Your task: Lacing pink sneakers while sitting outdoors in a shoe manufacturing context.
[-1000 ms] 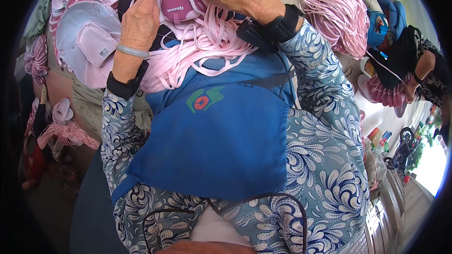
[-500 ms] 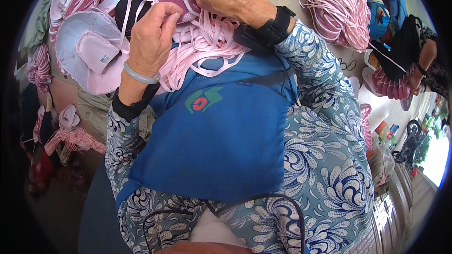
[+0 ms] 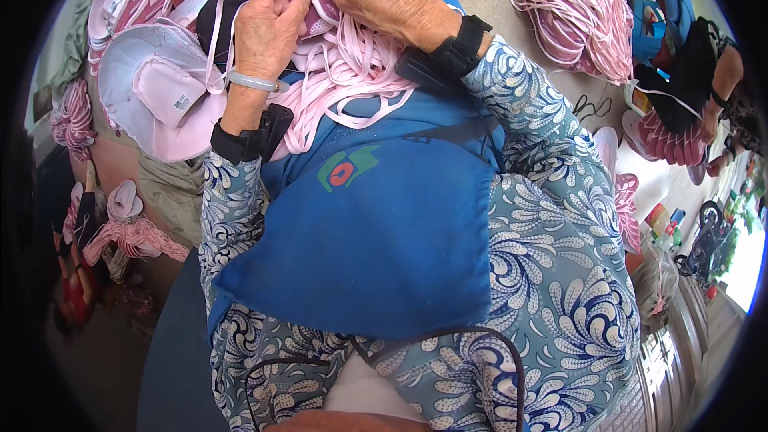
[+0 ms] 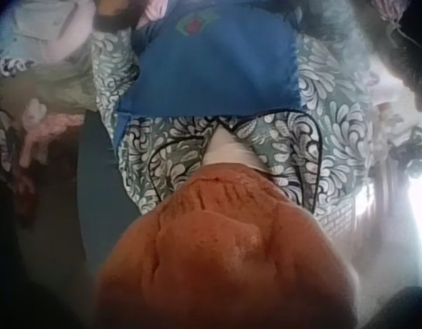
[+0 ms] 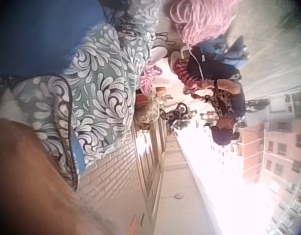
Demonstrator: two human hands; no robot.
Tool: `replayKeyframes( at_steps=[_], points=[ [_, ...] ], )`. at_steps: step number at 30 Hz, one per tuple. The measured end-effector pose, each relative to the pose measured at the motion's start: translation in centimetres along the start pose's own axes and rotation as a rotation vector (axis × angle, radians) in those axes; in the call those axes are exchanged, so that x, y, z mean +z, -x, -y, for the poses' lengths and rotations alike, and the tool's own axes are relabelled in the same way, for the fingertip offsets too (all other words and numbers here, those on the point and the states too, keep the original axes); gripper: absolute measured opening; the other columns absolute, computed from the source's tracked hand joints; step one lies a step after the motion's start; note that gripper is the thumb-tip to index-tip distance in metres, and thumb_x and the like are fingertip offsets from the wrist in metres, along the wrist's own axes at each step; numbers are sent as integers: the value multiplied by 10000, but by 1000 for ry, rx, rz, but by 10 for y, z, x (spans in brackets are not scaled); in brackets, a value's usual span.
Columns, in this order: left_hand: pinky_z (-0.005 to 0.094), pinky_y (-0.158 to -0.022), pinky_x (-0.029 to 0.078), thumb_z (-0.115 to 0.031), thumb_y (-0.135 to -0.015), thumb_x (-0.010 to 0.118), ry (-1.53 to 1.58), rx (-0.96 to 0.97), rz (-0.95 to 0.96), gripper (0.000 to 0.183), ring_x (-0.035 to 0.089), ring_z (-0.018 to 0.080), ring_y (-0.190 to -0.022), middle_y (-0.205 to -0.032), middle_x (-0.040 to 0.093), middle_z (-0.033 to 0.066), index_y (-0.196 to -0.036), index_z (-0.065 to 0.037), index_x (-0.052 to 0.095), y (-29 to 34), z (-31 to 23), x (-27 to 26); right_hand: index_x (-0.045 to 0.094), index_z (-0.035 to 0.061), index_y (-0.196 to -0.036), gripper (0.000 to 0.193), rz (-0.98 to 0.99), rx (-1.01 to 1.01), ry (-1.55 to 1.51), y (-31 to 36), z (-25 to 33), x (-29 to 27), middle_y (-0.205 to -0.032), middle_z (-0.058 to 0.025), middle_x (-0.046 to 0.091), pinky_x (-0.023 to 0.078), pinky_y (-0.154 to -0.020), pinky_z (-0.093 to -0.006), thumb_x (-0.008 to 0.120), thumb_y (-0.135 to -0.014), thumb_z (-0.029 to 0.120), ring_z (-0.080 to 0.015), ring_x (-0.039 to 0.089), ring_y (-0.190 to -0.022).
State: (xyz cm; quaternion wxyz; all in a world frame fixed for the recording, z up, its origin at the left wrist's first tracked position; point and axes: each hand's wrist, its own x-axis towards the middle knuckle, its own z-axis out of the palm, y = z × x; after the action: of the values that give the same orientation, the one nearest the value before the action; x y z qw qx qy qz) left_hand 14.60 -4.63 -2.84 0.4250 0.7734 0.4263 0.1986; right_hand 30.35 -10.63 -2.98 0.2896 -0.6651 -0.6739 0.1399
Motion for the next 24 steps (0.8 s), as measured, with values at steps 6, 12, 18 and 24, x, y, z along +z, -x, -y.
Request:
replayKeyframes(
  at_steps=[6, 12, 18, 24],
  points=[
    [266, -557, 479, -150, -814, 620, 67, -52, 0, 124, 611, 146, -542, -611, 626, 68, -893, -63, 663, -3, 4, -6, 519, -59, -906, 294, 154, 3, 85, 3, 31, -15, -803, -240, 518, 469, -615, -405, 594, -785, 198, -362, 559, -710],
    [301, -565, 491, -190, -809, 633, 27, 52, -53, 145, 625, 213, -563, -619, 626, 86, -909, -92, 672, -10, 1, 6, 541, -31, -836, 144, -97, -437, 317, 2, -14, 11, -790, -173, 509, 420, -629, -391, 510, -810, 107, -324, 510, -688],
    [281, -515, 469, -189, -829, 646, -275, 290, -190, 165, 616, 201, -538, -624, 623, 103, -943, -71, 664, -8, 10, 13, 519, -31, -870, 138, -96, -482, 113, 1, -17, 9, -804, -182, 506, 417, -665, -383, 504, -797, 85, -339, 498, -757],
    [410, -574, 503, -206, -841, 586, -359, 340, -174, 152, 633, 346, -653, -693, 635, 159, -841, -55, 608, -6, 5, 5, 510, -42, -914, 171, 110, -224, -89, 1, 4, -5, -890, -186, 519, 435, -723, -389, 516, -801, 86, -342, 509, -808]
  ],
)
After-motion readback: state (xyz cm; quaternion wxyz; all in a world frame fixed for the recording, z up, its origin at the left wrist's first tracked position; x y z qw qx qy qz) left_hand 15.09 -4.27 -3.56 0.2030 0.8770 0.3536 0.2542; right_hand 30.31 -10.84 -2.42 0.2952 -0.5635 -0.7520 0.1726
